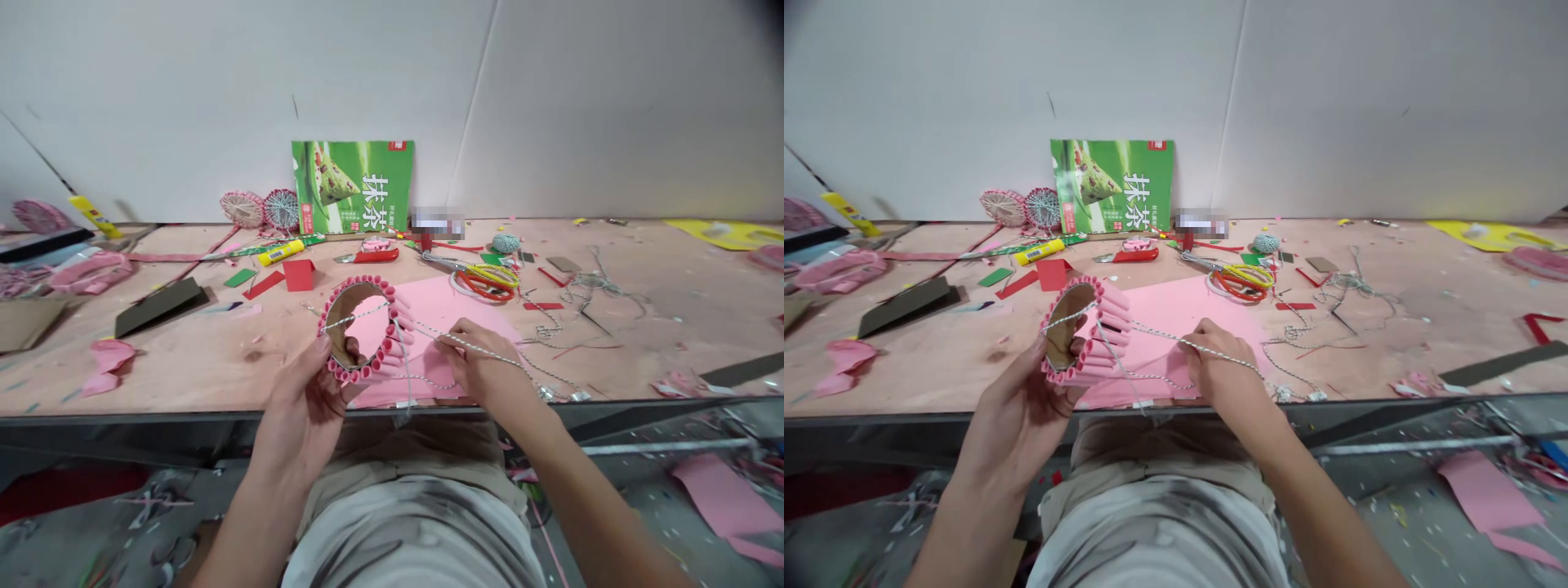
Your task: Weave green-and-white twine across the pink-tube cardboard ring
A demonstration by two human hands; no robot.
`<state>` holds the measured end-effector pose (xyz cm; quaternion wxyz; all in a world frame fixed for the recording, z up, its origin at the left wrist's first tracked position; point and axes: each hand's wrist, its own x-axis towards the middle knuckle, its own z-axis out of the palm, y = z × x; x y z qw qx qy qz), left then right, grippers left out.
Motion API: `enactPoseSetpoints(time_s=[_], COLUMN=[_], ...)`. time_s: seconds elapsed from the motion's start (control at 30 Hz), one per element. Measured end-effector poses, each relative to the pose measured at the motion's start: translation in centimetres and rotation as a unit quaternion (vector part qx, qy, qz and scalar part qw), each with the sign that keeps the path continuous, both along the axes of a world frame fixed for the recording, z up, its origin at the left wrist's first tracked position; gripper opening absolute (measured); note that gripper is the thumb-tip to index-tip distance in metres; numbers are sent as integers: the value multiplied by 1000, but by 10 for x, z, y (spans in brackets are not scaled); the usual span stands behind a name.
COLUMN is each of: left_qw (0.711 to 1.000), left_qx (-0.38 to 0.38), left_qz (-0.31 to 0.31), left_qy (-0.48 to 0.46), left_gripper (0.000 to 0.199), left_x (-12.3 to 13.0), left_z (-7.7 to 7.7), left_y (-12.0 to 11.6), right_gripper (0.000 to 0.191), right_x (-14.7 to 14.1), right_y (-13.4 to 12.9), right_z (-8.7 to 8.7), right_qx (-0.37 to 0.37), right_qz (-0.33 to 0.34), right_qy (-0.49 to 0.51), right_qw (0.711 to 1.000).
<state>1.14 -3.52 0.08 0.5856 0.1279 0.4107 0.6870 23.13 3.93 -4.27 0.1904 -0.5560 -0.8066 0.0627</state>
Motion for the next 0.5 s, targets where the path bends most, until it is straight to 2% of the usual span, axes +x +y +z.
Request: enactPoseSetpoints(time_s=[0.1,0.17,0.23,0.3,0.37,0.4,0.5], left_qw=[1000,1000,1000,1000,1000,1000,1000], left_qx=[8,13,12,10,11,11,7], left_qz=[3,0,-5,-13,-17,-19,-17], left_qy=[-2,-5,-4,-1,1,1,-2], left_gripper=[16,17,18,19,20,21,20], left_x=[-2,-2,-2,0,2,3,5], left_z=[1,1,-1,-3,-4,-4,-4], left_y=[0,2,3,4,5,5,5], right_gripper=[27,29,34,50,61,61,36], right_x=[13,20,23,21,13,8,-11], right_y=[7,8,6,-1,-9,-12,-14], right_z=[5,9,13,19,25,27,29], right_qx=[-44,-51,-41,-64,-128,-167,-262], right_qz=[-81,-105,-58,45,138,164,175], right_qy=[-136,-141,-58,83,212,262,397], right_qw=[986,983,996,994,959,936,862])
